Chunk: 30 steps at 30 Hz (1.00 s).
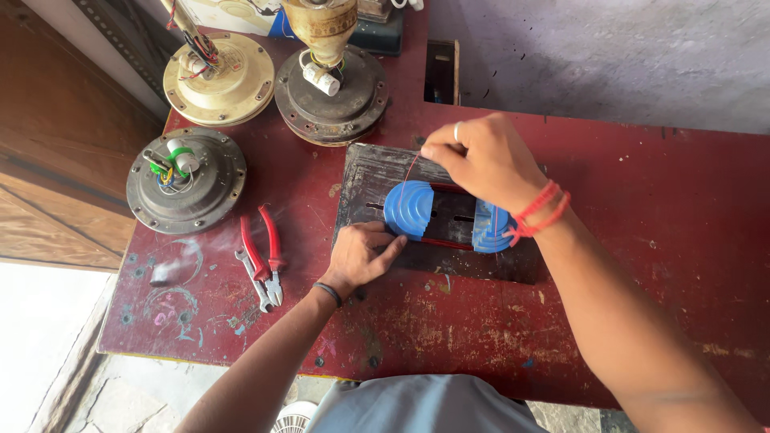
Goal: The person winds copper wire around a blue plastic jig mounted on a wooden board. They use pliers to cut the wire and tuck the end into the coil. The person continues winding and adjusting the wire throughout the clip.
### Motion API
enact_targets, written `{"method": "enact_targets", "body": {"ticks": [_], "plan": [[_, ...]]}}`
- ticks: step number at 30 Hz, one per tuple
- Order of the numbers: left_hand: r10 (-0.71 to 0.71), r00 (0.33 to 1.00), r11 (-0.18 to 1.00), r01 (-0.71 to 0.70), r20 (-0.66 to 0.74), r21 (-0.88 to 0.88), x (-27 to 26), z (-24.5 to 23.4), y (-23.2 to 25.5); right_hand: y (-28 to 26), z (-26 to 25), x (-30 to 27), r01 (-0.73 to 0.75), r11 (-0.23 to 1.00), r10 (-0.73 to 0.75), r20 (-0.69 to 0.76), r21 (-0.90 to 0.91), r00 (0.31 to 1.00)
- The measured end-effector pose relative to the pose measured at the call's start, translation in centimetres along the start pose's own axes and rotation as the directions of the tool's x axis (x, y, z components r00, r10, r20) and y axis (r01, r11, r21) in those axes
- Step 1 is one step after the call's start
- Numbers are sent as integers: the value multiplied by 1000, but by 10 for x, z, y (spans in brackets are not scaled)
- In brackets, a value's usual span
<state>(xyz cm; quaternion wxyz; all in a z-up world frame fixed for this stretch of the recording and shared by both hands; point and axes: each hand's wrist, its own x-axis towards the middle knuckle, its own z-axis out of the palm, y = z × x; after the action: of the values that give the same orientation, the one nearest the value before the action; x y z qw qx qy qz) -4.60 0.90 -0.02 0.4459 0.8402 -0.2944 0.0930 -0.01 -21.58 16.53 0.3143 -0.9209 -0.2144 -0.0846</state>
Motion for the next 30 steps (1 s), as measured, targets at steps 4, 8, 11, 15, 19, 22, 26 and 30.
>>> {"method": "enact_targets", "body": {"ticks": [4, 8, 11, 15, 19, 22, 26, 30], "plan": [[-221, 974, 973, 224, 56, -51, 1, 2, 1, 30, 19, 16, -47, 999, 47, -13, -26, 999], [-224, 974, 973, 226, 37, -49, 0, 4, -2, 56, 40, 18, -84, 996, 84, 7, -12, 996], [-213, 976, 977, 213, -44, 1, -2, 8, -6, 72, 52, 16, -168, 986, 167, 39, 17, 985], [-268, 936, 953, 292, -227, 78, -3, 15, -9, 88, 66, 13, -244, 969, 245, 50, -36, 968], [-216, 931, 941, 279, -294, 193, -1, 18, -6, 102, 71, 9, -252, 967, 254, 47, -36, 966], [-210, 925, 920, 296, -317, 255, 0, 16, -3, 110, 70, 4, -371, 928, 372, 82, -30, 925], [-220, 912, 910, 320, -347, 265, 3, 14, -2, 118, 65, -7, -459, 886, 463, 96, -66, 881], [-263, 910, 904, 349, -322, 247, 5, 12, -6, 129, 49, -20, -543, 839, 537, 222, -36, 814]]}}
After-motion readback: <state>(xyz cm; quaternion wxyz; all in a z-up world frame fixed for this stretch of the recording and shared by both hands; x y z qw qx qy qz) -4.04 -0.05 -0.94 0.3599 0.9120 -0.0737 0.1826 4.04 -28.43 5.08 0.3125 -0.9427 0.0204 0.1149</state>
